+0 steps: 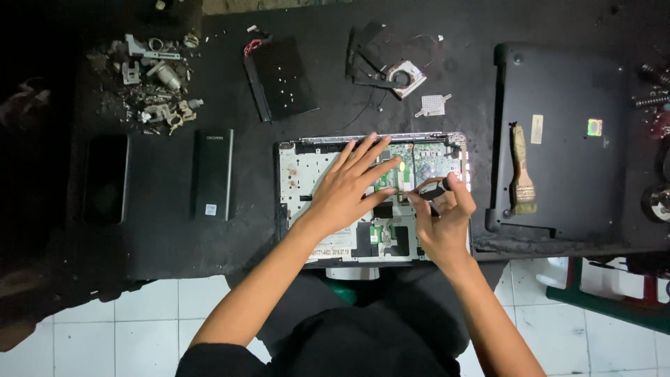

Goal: The person uses a screwdriver to remove screws from the internal frame of a disassembled laptop. They then lift and remove the motherboard and other internal components, placing them on the workbench.

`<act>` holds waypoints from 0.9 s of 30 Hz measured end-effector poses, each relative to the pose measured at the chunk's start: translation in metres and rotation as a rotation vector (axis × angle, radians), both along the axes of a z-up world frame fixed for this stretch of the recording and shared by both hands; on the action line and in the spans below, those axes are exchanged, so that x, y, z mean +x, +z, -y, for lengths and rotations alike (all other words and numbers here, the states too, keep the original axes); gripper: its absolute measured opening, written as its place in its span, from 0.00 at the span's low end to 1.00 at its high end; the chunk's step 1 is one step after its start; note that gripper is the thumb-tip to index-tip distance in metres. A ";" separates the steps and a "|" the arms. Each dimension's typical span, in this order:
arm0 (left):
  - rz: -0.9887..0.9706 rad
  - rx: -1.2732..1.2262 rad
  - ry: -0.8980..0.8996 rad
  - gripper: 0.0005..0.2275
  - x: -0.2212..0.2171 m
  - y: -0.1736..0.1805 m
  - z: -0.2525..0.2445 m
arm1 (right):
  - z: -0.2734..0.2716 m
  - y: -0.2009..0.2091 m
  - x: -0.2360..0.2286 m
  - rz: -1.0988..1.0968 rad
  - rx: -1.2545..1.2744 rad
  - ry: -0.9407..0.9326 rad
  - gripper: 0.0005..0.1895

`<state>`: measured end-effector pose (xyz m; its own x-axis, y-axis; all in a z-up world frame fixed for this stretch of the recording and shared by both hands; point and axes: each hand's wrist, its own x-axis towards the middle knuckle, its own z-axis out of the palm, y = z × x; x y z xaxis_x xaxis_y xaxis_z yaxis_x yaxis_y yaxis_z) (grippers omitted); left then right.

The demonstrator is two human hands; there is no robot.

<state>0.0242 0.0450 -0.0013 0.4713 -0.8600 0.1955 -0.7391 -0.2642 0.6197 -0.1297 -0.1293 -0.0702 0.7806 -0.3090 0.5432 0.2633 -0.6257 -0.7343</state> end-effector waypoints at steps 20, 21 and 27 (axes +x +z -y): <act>0.005 -0.024 0.007 0.22 0.000 -0.002 -0.001 | -0.010 0.024 0.004 0.021 -0.071 0.009 0.39; 0.024 -0.023 0.008 0.22 0.000 -0.002 -0.001 | -0.017 0.039 0.008 0.053 -0.092 0.014 0.39; -0.002 -0.025 -0.006 0.21 0.000 -0.002 -0.001 | -0.027 0.054 0.002 -0.003 -0.158 -0.031 0.37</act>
